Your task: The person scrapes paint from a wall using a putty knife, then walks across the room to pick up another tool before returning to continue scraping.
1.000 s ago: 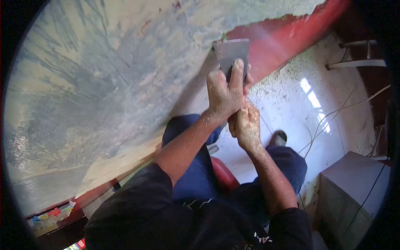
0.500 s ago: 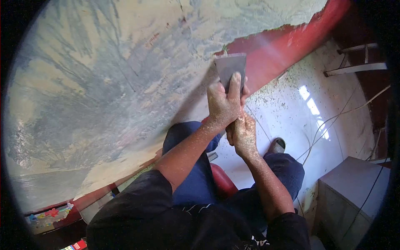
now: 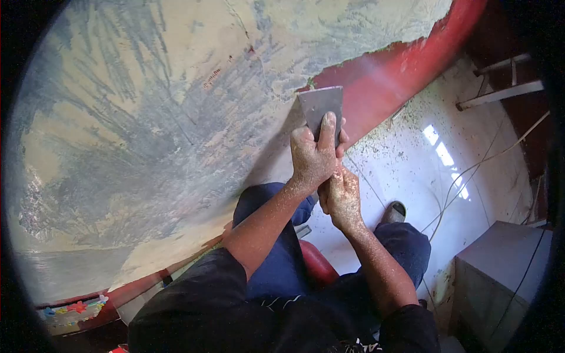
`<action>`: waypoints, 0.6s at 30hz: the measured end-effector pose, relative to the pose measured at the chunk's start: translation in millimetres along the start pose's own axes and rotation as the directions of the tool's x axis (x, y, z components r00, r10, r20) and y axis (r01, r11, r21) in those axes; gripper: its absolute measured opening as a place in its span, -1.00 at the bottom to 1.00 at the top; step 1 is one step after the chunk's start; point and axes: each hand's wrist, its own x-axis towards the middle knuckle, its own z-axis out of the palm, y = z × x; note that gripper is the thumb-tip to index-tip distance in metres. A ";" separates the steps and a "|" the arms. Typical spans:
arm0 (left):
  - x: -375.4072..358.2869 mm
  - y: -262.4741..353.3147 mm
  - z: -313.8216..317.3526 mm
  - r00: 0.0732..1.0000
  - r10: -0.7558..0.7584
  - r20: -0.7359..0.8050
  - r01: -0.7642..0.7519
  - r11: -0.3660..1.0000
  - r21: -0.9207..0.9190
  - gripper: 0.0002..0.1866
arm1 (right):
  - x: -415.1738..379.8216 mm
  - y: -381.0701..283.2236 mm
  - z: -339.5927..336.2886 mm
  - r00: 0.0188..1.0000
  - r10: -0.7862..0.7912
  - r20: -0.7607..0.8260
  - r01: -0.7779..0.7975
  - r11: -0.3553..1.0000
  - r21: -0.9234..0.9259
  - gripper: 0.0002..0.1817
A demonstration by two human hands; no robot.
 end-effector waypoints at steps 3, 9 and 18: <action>0.0 -11.5 -5.0 1.000 0.001 0.002 -0.001 0.999 0.036 -0.64 | 1.2 13.4 -2.5 1.000 0.001 -0.002 -0.002 0.999 -0.035 -0.56; 1.7 7.5 -0.5 0.996 0.063 0.064 -0.068 0.996 0.065 -0.64 | -0.1 -11.4 -6.0 0.993 -0.108 0.054 0.117 0.975 -0.191 -0.55; -0.2 -13.4 -2.6 0.999 0.019 0.050 -0.022 0.998 0.064 -0.64 | -2.8 3.2 -6.9 0.999 0.038 -0.014 -0.038 0.999 -0.028 -0.57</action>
